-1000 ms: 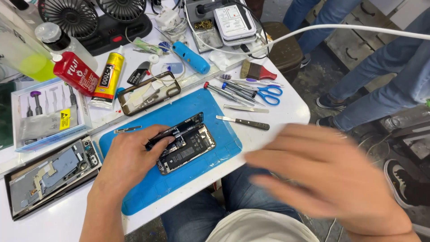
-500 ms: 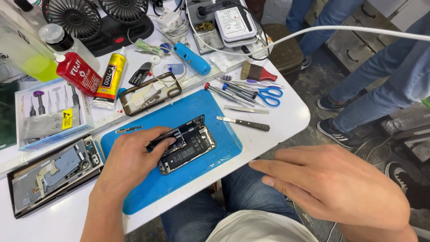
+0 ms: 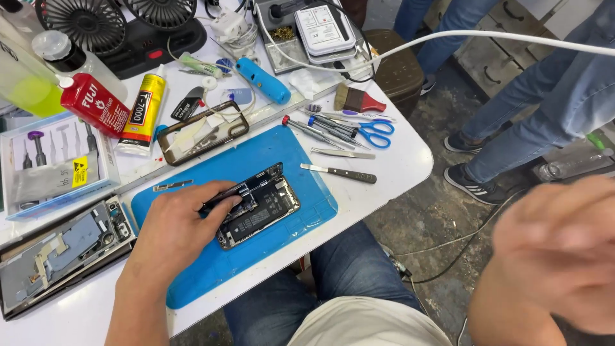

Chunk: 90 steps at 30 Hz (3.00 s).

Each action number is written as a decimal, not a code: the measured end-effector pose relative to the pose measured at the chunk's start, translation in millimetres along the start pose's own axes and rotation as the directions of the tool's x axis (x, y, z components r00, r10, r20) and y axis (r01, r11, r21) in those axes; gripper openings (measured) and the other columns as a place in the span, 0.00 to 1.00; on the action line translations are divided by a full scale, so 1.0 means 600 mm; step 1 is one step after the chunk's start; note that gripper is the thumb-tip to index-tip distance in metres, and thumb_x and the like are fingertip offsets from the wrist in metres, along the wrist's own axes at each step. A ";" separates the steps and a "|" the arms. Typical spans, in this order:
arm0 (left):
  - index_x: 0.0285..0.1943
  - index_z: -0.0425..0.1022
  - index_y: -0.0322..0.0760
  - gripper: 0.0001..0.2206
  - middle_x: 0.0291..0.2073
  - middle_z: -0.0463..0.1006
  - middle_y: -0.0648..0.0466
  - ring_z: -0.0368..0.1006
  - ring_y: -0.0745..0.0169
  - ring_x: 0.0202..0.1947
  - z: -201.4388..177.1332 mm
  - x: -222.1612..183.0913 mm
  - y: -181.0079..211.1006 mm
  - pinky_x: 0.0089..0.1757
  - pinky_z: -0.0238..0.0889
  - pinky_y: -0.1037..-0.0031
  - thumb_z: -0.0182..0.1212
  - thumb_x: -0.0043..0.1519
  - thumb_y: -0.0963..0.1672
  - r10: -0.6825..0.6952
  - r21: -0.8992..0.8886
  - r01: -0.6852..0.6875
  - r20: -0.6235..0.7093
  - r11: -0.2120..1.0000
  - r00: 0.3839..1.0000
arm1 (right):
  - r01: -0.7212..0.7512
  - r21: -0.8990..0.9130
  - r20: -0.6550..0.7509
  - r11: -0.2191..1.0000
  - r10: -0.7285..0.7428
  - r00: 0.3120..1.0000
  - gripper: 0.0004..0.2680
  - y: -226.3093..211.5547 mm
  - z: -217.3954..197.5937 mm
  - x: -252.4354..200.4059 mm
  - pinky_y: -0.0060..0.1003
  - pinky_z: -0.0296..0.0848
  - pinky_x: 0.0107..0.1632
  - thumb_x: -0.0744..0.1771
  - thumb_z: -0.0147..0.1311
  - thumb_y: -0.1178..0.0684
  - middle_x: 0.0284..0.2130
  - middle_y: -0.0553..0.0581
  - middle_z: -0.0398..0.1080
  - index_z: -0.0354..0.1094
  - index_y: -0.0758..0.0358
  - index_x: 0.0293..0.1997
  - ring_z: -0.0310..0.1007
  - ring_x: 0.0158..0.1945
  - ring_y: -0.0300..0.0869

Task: A person is disassembling a mobile phone on a workbench to repair or replace internal components.

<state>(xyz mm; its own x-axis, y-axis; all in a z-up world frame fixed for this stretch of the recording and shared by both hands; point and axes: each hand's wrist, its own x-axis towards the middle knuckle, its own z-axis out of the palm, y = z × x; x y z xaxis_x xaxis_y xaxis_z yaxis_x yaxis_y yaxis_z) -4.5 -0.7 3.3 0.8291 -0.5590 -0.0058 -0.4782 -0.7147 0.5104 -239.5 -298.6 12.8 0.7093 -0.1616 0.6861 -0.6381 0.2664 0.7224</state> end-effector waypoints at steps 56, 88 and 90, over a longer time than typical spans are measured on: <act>0.57 0.77 0.44 0.14 0.47 0.82 0.55 0.75 0.43 0.48 -0.025 0.036 0.026 0.43 0.67 0.49 0.56 0.67 0.49 0.069 0.206 -0.130 0.283 0.970 0.957 | 0.328 0.881 -0.472 -0.341 -0.580 0.664 0.08 -0.185 -0.039 0.201 0.55 0.78 0.33 0.71 0.53 0.47 0.38 0.55 0.69 0.68 0.59 0.44 0.72 0.42 0.53; 0.47 0.81 0.43 0.09 0.34 0.83 0.50 0.75 0.37 0.36 -0.025 0.030 0.027 0.35 0.64 0.49 0.61 0.66 0.48 0.114 0.124 -0.140 0.197 0.982 0.974 | -0.255 0.172 -0.232 -0.952 -0.291 0.928 0.06 -0.148 -0.142 0.096 0.30 0.78 0.35 0.70 0.51 0.58 0.43 0.61 0.71 0.71 0.68 0.48 0.75 0.35 0.42; 0.48 0.82 0.42 0.10 0.34 0.84 0.50 0.76 0.39 0.36 -0.035 0.033 0.038 0.35 0.64 0.51 0.62 0.65 0.48 0.149 0.083 -0.166 0.185 0.983 0.971 | -0.143 0.165 -0.168 -0.976 -0.170 0.971 0.06 -0.164 -0.141 0.083 0.28 0.75 0.29 0.70 0.52 0.57 0.36 0.61 0.65 0.71 0.70 0.47 0.70 0.31 0.42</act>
<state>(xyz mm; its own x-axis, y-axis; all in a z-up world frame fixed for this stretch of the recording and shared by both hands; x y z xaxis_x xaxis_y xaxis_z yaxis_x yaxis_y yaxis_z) 6.9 -19.1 33.2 0.6808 -0.7270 -0.0887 -0.6319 -0.6443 0.4307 -116.0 -252.8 -31.3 0.8478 -0.0425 0.5286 0.4720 -0.3937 -0.7888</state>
